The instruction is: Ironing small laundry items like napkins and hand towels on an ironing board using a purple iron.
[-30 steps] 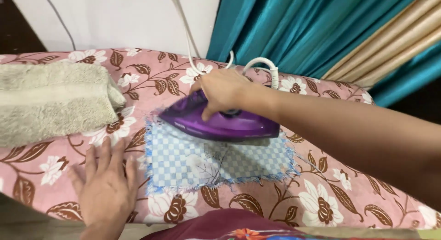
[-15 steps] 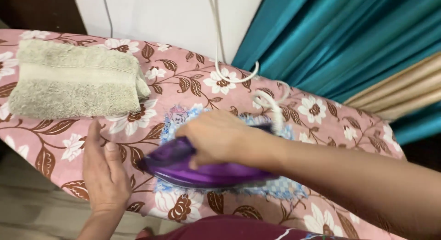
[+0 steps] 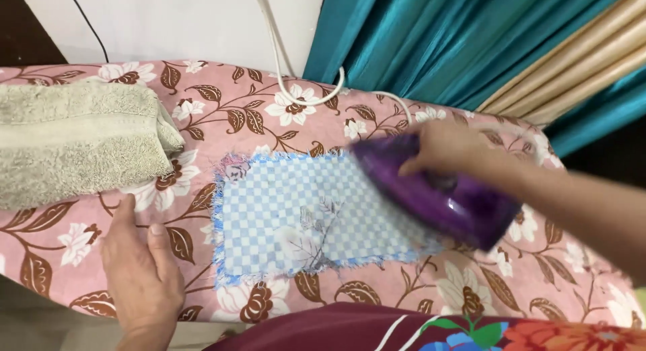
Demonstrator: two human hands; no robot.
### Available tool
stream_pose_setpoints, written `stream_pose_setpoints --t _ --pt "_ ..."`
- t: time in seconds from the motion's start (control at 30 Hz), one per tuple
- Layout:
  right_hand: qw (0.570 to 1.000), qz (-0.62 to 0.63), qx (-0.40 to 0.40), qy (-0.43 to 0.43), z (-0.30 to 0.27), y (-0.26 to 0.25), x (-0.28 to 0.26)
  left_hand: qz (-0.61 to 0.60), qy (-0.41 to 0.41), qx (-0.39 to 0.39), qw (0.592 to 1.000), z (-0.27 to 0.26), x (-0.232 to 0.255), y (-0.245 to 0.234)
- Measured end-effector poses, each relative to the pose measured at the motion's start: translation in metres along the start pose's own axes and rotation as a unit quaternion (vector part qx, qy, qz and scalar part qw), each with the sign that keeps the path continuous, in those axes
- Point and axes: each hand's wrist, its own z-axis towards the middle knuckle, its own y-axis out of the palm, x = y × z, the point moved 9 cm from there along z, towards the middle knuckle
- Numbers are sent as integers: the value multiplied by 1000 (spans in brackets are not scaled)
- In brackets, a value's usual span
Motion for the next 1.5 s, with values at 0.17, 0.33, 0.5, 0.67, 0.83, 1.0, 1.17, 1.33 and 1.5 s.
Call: stream_pose_setpoints --t 0.17,0.33,0.5,0.67,0.83,1.0,1.17,1.33,1.5 --pt "996 -20 20 -81 22 -11 28 18 14 -19 1000 3 1 4" --pt "974 -126 -24 -186 -50 1 -45 36 23 -20 999 3 -1 6" --pt "989 -92 55 -101 4 -12 -32 29 22 -28 999 -2 0 8" --pt "983 -68 25 -169 10 -13 -81 54 2 -55 997 2 -6 11" --pt "959 -125 4 -255 -25 -4 -167 46 -18 -51 998 4 -6 11" --pt "964 -77 75 -243 16 -23 -206 47 -12 -47 998 2 -4 10" --pt "961 -89 22 -260 1 -18 -219 58 -21 -60 996 6 -7 12" --pt "948 -78 -32 -308 -50 7 -242 24 -19 -27 999 4 -3 4" --pt "937 -66 4 -342 -51 16 -276 15 -2 -16 1000 -4 -11 9"
